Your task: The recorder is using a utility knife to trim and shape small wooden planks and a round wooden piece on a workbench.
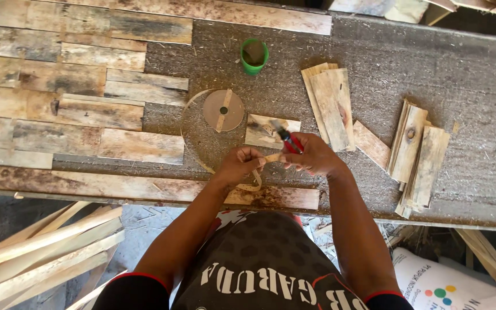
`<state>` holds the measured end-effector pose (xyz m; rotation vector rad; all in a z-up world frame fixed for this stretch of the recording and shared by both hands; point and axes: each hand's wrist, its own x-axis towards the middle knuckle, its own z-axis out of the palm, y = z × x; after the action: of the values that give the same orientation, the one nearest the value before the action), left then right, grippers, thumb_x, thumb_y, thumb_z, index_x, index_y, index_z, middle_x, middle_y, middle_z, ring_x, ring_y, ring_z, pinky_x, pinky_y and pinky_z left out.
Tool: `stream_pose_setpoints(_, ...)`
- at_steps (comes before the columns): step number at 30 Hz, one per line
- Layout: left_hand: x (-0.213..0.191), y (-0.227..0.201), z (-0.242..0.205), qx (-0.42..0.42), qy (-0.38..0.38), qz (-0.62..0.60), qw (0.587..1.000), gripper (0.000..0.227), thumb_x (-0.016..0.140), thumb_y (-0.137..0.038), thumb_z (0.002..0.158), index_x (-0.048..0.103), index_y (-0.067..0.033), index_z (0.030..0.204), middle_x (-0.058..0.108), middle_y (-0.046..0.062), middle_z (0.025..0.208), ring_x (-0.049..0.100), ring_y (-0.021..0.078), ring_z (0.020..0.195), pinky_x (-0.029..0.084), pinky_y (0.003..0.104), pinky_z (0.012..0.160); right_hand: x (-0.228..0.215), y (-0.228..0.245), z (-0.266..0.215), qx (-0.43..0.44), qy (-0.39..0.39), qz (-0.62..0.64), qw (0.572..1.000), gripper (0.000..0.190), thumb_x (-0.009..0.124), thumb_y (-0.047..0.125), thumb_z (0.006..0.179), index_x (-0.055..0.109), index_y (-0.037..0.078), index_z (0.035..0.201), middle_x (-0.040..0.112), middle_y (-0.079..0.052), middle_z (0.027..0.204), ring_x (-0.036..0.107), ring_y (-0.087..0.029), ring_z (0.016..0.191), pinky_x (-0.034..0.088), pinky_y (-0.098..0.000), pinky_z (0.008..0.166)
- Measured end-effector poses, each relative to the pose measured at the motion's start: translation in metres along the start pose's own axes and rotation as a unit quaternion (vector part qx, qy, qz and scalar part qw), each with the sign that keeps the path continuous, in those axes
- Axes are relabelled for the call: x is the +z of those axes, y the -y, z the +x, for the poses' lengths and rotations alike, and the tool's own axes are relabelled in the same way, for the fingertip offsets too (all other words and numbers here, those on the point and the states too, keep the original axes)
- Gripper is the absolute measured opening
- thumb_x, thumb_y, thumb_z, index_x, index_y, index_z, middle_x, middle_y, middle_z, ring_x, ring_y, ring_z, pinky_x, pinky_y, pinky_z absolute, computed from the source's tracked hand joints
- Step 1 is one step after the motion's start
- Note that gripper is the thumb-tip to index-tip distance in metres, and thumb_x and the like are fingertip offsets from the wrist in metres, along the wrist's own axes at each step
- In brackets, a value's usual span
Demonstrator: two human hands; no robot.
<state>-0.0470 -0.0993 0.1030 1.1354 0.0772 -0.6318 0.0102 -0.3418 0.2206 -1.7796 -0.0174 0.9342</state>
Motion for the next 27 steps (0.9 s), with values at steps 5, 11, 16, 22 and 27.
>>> stream_pose_setpoints(5, -0.016, 0.021, -0.003, 0.021, -0.068, 0.023, 0.997, 0.009, 0.074, -0.009, 0.094, 0.072, -0.0006, 0.096, 0.073, 0.005, 0.083, 0.066, 0.0122, 0.073, 0.055, 0.028, 0.068, 0.0, -0.007, 0.01, -0.001, -0.069, 0.01, 0.998, 0.026, 0.08, 0.019, 0.087, 0.064, 0.004, 0.1, 0.075, -0.008, 0.084, 0.074, -0.013, 0.071, 0.058, -0.0319, 0.061)
stream_pose_setpoints(11, -0.006, 0.017, -0.004, -0.031, -0.137, 0.026, 0.99, 0.011, 0.074, -0.01, 0.092, 0.072, -0.0001, 0.097, 0.073, 0.006, 0.081, 0.067, 0.0131, 0.07, 0.056, 0.029, 0.066, 0.017, -0.011, 0.021, -0.007, -0.12, 0.058, 0.991, 0.039, 0.082, 0.025, 0.085, 0.064, 0.005, 0.113, 0.077, -0.007, 0.097, 0.07, -0.013, 0.068, 0.058, -0.0312, 0.057)
stream_pose_setpoints(16, -0.008, 0.025, 0.004, -0.053, -0.2, -0.006, 0.978, 0.013, 0.074, -0.011, 0.092, 0.072, 0.0012, 0.098, 0.073, 0.007, 0.081, 0.067, 0.0136, 0.069, 0.055, 0.028, 0.064, 0.027, -0.024, 0.032, -0.034, -0.15, 0.079, 0.985, 0.044, 0.084, 0.024, 0.082, 0.063, 0.005, 0.116, 0.077, -0.006, 0.101, 0.066, -0.011, 0.065, 0.055, -0.0302, 0.054)
stream_pose_setpoints(22, -0.008, 0.026, 0.01, -0.036, -0.153, 0.01, 0.988, 0.013, 0.076, -0.008, 0.091, 0.071, 0.0016, 0.098, 0.074, 0.007, 0.083, 0.069, 0.0124, 0.072, 0.059, 0.026, 0.069, 0.03, -0.034, 0.04, -0.04, -0.216, 0.068, 0.973, 0.027, 0.083, 0.017, 0.085, 0.065, 0.003, 0.099, 0.07, -0.005, 0.08, 0.063, -0.012, 0.061, 0.054, -0.0296, 0.055)
stream_pose_setpoints(27, -0.004, 0.025, 0.024, 0.018, -0.145, 0.093, 0.985, 0.011, 0.071, -0.002, 0.091, 0.066, 0.0005, 0.1, 0.07, 0.007, 0.08, 0.063, 0.0125, 0.066, 0.051, 0.028, 0.058, 0.03, -0.028, 0.042, -0.038, -0.185, 0.031, 0.981, 0.025, 0.082, 0.017, 0.085, 0.064, 0.004, 0.097, 0.067, -0.005, 0.073, 0.061, -0.012, 0.055, 0.053, -0.0308, 0.051)
